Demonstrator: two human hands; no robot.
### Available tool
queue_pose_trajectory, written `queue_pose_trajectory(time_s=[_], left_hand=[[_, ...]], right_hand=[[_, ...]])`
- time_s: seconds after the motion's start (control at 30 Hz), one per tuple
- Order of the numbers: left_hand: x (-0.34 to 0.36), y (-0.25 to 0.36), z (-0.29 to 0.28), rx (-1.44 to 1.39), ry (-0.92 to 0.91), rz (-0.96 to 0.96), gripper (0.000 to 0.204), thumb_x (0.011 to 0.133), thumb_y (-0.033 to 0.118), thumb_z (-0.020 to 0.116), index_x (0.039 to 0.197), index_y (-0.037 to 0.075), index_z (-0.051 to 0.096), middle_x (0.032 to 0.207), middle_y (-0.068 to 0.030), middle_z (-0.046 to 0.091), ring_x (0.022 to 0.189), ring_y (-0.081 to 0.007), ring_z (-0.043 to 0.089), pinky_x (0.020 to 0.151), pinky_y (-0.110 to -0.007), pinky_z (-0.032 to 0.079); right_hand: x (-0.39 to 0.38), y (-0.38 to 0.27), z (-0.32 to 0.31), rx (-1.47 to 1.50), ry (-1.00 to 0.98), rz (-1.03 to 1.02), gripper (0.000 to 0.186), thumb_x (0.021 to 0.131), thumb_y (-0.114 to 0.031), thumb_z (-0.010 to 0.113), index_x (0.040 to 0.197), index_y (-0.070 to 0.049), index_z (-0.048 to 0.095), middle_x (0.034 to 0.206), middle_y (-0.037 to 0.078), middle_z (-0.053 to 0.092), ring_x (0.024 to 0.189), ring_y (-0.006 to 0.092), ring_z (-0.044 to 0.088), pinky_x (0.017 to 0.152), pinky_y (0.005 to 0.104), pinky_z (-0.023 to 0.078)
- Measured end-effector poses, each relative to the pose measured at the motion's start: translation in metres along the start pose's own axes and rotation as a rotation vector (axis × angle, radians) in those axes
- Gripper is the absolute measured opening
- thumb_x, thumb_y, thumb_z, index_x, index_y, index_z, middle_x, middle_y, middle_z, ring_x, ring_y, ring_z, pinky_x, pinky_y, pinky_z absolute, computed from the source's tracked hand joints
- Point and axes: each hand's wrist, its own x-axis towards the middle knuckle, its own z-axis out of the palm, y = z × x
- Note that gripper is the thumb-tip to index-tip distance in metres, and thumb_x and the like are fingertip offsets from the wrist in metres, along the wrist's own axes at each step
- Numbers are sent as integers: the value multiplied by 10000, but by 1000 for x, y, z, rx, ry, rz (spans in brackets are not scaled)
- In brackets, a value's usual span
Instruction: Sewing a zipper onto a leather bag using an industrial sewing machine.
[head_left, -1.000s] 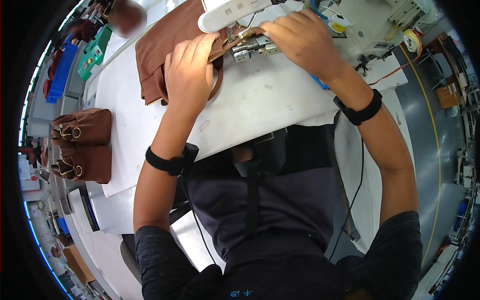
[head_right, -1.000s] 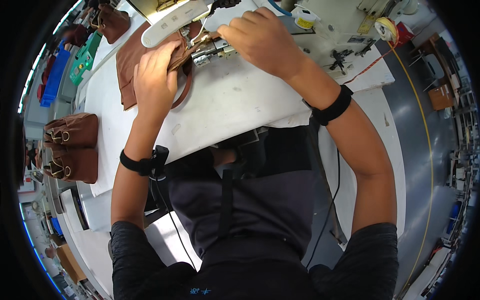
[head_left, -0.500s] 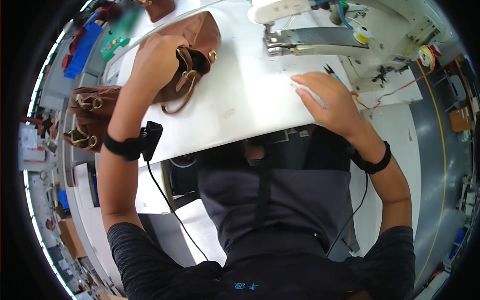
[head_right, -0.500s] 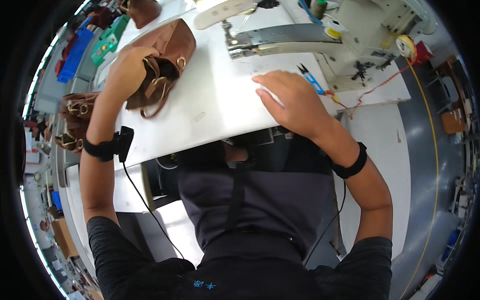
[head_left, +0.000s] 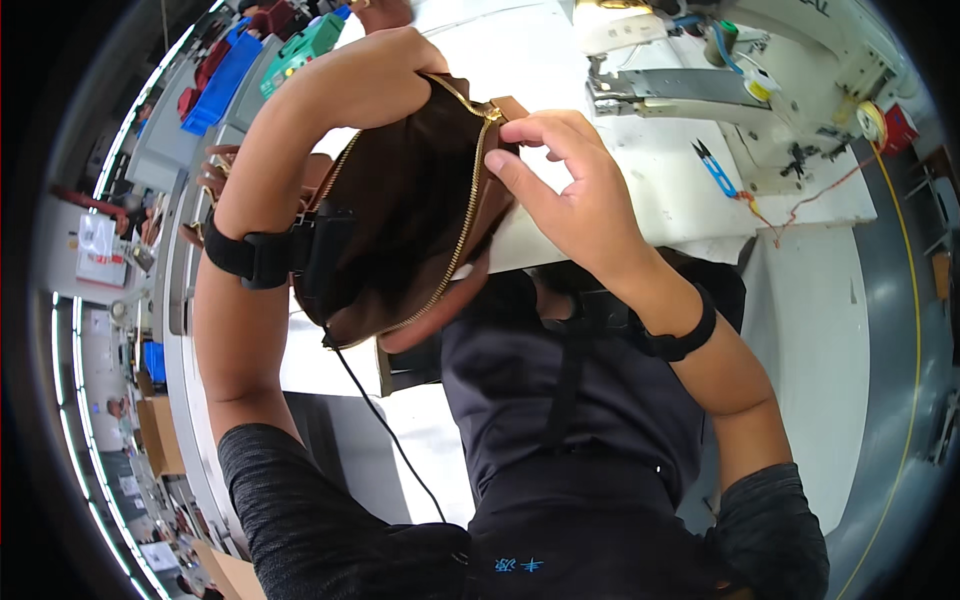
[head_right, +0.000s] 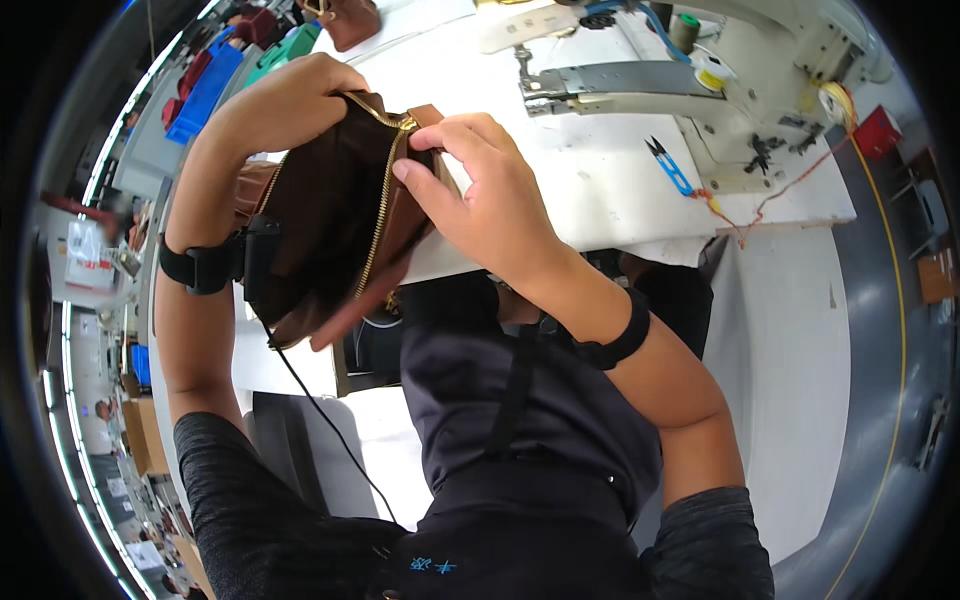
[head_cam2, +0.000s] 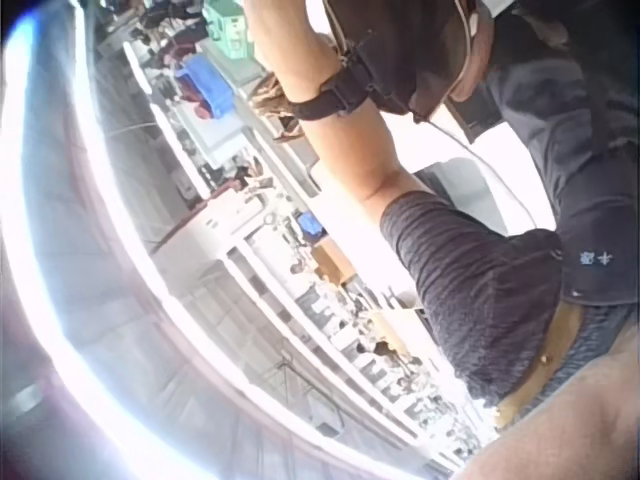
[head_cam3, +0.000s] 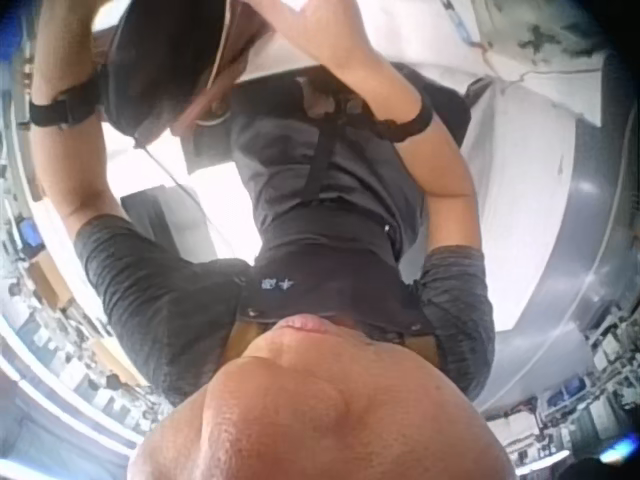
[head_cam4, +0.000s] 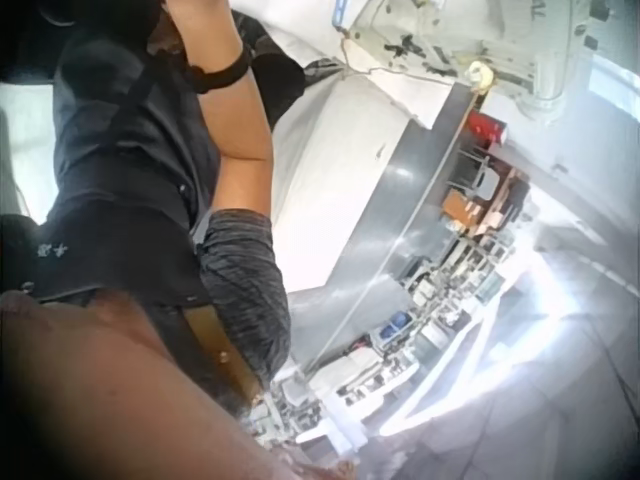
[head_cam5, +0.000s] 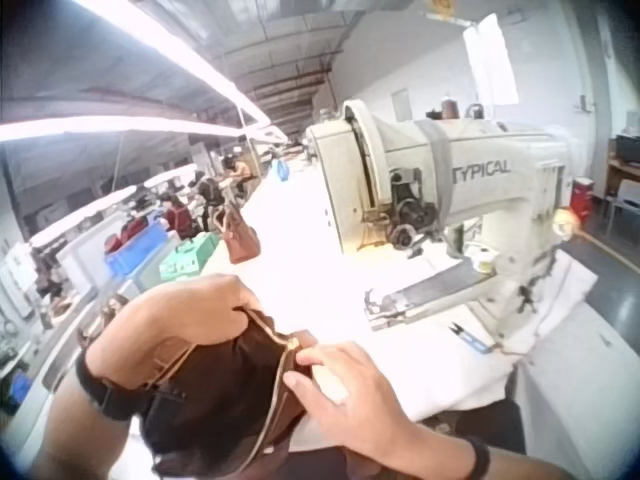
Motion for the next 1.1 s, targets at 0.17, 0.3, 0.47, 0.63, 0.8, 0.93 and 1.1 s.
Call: queue_pose_trajectory(time_s=[0.17, 0.3, 0.47, 0.63, 0.8, 0.93, 1.1], left_hand=[[-6, -4, 0, -137, -58, -39, 288, 815, -17, 508, 1011, -45, 717, 821, -135, 699, 758, -163, 631, 755, -314, 505], [-18, 0, 5, -177, 13, -8, 232, 889, 30, 589, 1065, -46, 721, 877, -121, 726, 774, -147, 625, 769, -295, 503], [-34, 4, 10, -316, 140, 4, 231, 935, 119, 696, 1098, -42, 725, 925, -109, 747, 802, -136, 628, 801, -295, 509], [-55, 21, 20, -181, 307, 84, 186, 913, 87, 714, 1043, -45, 736, 975, -143, 748, 872, -233, 699, 833, -338, 526], [-89, 57, 58, -62, 364, 127, 165, 866, 30, 712, 1022, -25, 716, 1007, -154, 710, 911, -363, 682, 836, -405, 537], [-94, 71, 79, 69, 412, 182, 229, 843, -3, 683, 1065, 25, 732, 1015, -117, 715, 901, -325, 685, 798, -412, 534], [-99, 72, 81, 130, 525, 146, 219, 832, 67, 650, 1039, 56, 720, 925, -89, 698, 872, -282, 691, 786, -397, 541]], right_hand=[[-4, -1, -5, 46, -3, 95, 255, 897, -228, 787, 1012, -5, 744, 942, 118, 680, 960, 255, 640, 829, 351, 507], [0, -8, 7, 45, -5, 236, 273, 891, -240, 802, 988, 10, 748, 869, 76, 636, 842, 174, 583, 753, 314, 472], [-8, -7, 25, 112, 93, 252, 190, 873, -136, 817, 966, 11, 740, 823, 27, 574, 789, 122, 528, 732, 273, 443], [-28, -1, 26, 71, 143, 120, 154, 892, -69, 782, 1034, -13, 759, 832, 16, 577, 791, 112, 524, 740, 268, 451], [-41, 1, 21, 96, 182, 147, 224, 908, -39, 754, 1132, -35, 765, 845, 11, 586, 797, 102, 518, 757, 250, 451], [-45, -3, 14, 289, 162, 207, 200, 895, -6, 738, 1092, -35, 764, 875, 28, 637, 800, 115, 566, 752, 260, 455], [-45, -16, -3, 290, -24, 200, 228, 922, -3, 712, 1144, -20, 761, 979, 23, 707, 893, 92, 616, 824, 230, 462]])
